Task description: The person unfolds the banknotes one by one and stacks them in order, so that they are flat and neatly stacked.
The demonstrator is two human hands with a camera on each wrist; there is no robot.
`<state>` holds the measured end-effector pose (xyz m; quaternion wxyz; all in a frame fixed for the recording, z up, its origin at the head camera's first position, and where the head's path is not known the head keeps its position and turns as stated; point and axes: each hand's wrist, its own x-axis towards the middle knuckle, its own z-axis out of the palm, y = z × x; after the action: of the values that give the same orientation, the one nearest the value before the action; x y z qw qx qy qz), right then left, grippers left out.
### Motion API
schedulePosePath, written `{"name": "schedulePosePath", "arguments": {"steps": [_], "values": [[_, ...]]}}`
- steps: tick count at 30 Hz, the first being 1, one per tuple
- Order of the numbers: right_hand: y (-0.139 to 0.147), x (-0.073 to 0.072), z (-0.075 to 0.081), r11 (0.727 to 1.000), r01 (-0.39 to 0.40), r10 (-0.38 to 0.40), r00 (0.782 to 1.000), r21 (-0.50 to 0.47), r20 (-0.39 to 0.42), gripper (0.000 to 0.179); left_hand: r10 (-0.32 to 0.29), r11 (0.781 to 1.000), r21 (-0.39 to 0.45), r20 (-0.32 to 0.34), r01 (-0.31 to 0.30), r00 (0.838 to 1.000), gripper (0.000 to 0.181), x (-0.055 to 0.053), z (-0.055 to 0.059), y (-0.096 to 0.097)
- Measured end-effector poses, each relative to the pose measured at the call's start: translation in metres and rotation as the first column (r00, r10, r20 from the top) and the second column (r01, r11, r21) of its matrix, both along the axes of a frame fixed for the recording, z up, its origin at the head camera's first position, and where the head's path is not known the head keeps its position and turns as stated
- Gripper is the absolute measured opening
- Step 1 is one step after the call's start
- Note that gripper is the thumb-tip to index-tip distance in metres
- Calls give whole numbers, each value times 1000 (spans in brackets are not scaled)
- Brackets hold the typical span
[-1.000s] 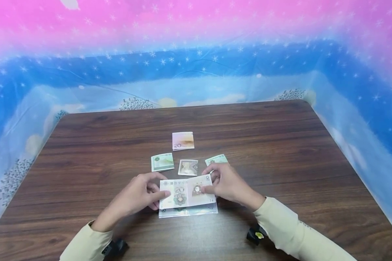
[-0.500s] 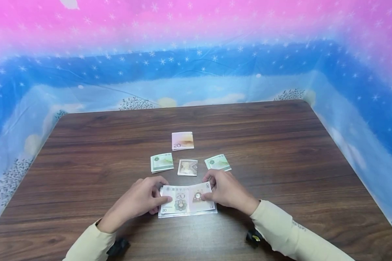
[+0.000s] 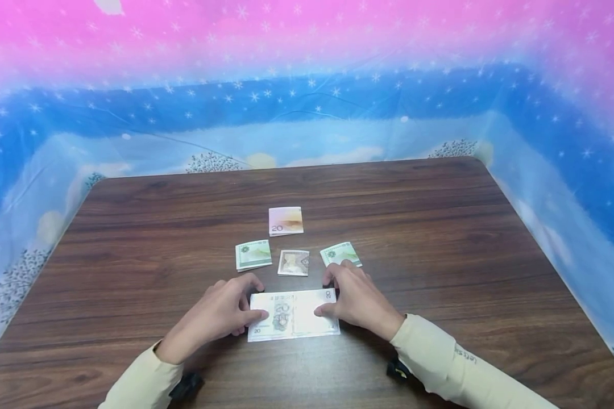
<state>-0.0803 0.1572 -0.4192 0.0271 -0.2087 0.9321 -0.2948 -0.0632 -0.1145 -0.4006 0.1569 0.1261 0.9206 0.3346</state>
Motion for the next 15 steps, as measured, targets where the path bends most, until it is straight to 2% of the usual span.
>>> {"name": "schedulePosePath", "arguments": {"steps": [4, 7, 10, 15], "values": [[-2, -6, 5, 999, 6, -5, 1000, -49, 19, 43, 17, 1000, -15, -50, -18, 999, 36, -1, 4, 1], [-3, -17, 12, 996, 16, -13, 999, -86, 42, 36, 43, 999, 24, -64, -42, 997, 32, -2, 9, -1], [-4, -31, 20, 995, 20, -13, 997, -101, 72, 29, 73, 991, 116, -37, -69, 997, 30, -3, 12, -4], [-11, -60, 28, 996, 26, -17, 995, -88, 103, 25, 123, 960, 248, 51, -132, 991, 30, -5, 12, -9]]}}
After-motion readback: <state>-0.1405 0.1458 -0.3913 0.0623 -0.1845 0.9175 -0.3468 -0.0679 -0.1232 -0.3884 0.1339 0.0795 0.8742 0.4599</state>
